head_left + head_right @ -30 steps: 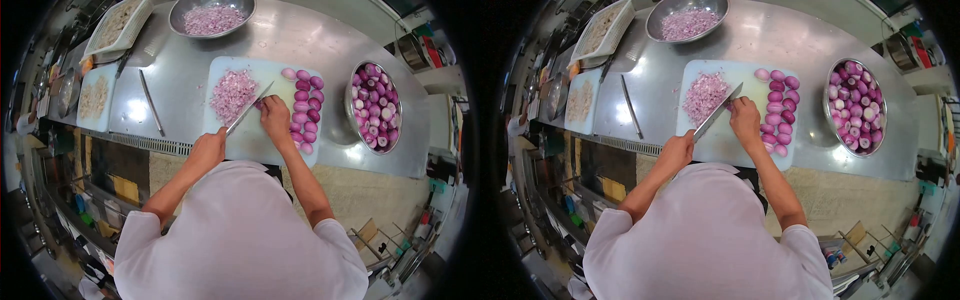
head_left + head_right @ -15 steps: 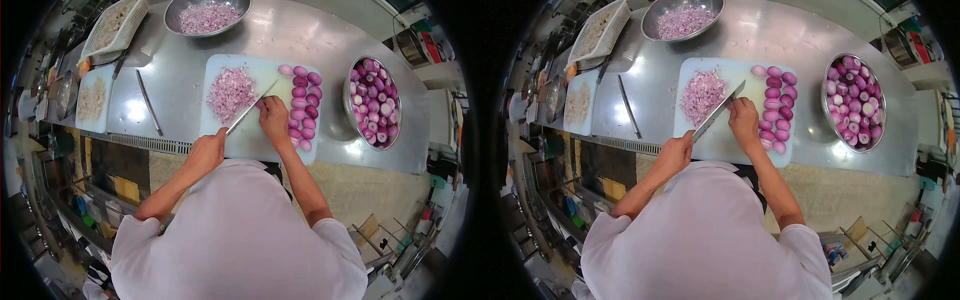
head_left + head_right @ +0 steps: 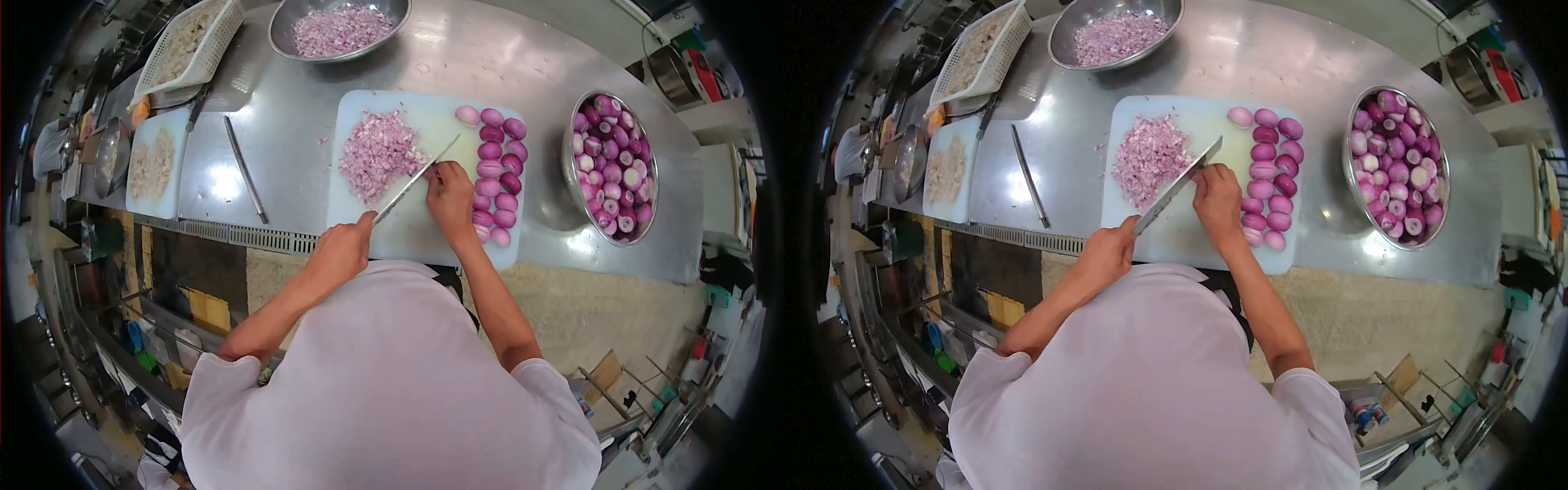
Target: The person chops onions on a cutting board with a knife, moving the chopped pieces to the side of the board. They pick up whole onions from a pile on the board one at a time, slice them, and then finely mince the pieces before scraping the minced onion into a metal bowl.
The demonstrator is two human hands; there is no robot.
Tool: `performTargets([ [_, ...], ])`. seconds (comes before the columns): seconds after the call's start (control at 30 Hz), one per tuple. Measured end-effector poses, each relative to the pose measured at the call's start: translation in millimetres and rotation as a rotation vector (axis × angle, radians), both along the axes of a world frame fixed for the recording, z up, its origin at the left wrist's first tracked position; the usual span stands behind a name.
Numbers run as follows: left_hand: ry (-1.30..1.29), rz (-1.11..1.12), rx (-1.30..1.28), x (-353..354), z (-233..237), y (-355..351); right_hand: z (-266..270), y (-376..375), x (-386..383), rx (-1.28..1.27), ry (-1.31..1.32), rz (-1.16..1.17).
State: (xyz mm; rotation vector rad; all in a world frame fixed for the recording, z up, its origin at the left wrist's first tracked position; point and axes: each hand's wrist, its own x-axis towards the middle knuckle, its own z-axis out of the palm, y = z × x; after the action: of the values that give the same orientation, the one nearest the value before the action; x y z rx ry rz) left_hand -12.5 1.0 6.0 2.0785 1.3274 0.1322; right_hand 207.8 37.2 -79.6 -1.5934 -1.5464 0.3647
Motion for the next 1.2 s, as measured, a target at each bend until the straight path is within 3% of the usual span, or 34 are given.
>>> performTargets([
  [0.13,0.077,-0.009,-0.013,-5.5,0.4,4.3,-0.5,-0.5,-1.0,-0.009,-0.019,-0.003],
  [0.43,-0.056,0.067,0.069,-4.8,2.6,1.7,-0.4,-3.4,-0.9,0.043,0.007,0.004],
  [0.57,0.036,0.061,0.101,-10.1,-10.8,5.5,5.0,-0.6,-5.0,0.002,-0.064,0.002],
  [0.63,-0.016,0.104,0.052,-5.6,8.0,2.5,7.9,1.2,-4.1,-0.050,0.039,-0.005],
  [1.2,-0.008,0.079,0.001,3.3,-6.3,0.4,7.2,6.8,-2.5,-0.090,0.044,0.014],
])
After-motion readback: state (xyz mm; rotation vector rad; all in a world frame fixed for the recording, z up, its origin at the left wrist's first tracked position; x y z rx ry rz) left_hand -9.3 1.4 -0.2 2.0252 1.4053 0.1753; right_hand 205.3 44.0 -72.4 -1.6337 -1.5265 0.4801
